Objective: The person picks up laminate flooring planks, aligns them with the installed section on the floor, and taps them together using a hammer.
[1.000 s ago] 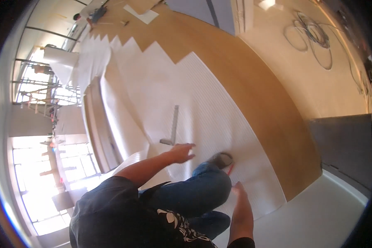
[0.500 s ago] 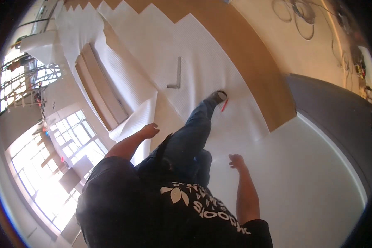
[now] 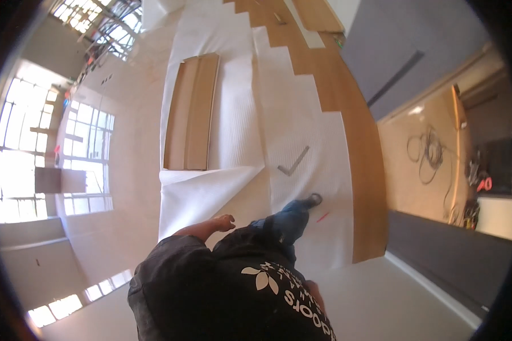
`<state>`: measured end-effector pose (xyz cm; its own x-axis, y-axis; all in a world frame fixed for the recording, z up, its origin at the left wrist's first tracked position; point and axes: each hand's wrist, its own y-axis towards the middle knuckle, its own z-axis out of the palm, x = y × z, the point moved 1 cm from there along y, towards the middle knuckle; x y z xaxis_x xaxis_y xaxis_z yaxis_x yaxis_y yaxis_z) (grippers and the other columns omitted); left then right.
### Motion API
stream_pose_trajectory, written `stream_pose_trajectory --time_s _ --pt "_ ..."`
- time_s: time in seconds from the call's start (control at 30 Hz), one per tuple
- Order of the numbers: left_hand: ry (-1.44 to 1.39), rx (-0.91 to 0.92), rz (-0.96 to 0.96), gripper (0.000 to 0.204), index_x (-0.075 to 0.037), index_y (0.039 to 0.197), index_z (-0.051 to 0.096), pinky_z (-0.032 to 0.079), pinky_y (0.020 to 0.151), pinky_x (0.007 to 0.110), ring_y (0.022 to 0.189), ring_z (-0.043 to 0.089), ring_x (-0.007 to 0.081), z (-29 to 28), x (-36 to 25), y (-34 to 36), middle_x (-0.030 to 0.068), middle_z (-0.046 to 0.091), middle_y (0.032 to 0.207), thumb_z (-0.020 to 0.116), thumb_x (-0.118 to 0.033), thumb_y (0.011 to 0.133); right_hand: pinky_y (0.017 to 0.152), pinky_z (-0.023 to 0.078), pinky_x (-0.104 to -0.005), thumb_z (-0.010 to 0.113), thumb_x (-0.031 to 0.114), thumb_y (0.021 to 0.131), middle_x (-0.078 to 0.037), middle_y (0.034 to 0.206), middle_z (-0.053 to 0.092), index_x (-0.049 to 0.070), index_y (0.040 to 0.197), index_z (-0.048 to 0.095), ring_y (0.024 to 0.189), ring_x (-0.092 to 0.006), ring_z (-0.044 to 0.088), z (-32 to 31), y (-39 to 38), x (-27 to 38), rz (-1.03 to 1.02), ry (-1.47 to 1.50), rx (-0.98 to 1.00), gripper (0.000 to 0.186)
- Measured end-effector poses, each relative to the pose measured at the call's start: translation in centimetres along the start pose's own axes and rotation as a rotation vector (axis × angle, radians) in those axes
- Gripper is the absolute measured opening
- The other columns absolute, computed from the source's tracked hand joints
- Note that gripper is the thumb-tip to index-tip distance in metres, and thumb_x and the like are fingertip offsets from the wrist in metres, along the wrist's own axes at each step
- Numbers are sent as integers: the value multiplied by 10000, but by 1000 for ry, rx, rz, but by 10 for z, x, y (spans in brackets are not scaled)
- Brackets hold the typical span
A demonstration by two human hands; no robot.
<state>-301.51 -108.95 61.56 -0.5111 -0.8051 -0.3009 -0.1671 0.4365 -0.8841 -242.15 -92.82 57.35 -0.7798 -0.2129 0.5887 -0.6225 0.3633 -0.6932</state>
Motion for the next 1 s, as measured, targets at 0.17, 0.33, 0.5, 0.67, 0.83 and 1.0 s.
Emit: stream_pose_trajectory --time_s 0.17,0.33,0.5,0.67,0.83,1.0 --pt "-171 -166 -88 556 -75 1343 647 460 1098 452 1298 581 363 -38 61 -11 201 639 1364 676 -398 892 577 560 -408 678 428 984 -94 916 713 52 1146 607 732 -263 721 -84 88 117 403 475 -55 415" --pt "-191 -186 -25 524 -35 1291 677 462 1099 446 1292 581 375 -75 38 18 213 646 1348 678 -364 882 583 558 -395 660 415 992 -90 910 711 51 1134 617 730 -253 719 -176 142 189 392 396 -151 393" --pt "-291 -288 35 494 -60 1273 688 467 1090 440 1280 588 365 -146 74 52 205 658 1325 700 -348 871 589 556 -382 642 403 1000 -85 903 710 50 1123 627 729 -244 717 -207 207 280 332 365 -114 374" --pt "-519 -408 42 489 -90 1258 697 496 1054 440 1199 646 356 -220 65 78 191 708 1230 730 -375 863 595 554 -368 624 391 1007 -81 897 709 49 1111 636 727 -234 715 -242 226 318 405 343 -124 358" --pt "-711 -409 -105 497 -71 1261 699 495 1061 436 1226 635 364 -261 116 108 200 691 1272 742 -352 854 601 552 -355 605 379 1015 -76 890 708 48 1099 646 725 -225 713 -267 248 344 434 413 -188 344" --pt "-211 -420 -203 512 -41 1249 705 492 1072 433 1232 628 369 -299 216 103 208 685 1279 713 -364 851 596 549 -336 597 369 1017 -78 890 705 42 1088 650 711 -209 706 -289 307 403 320 388 -186 339"
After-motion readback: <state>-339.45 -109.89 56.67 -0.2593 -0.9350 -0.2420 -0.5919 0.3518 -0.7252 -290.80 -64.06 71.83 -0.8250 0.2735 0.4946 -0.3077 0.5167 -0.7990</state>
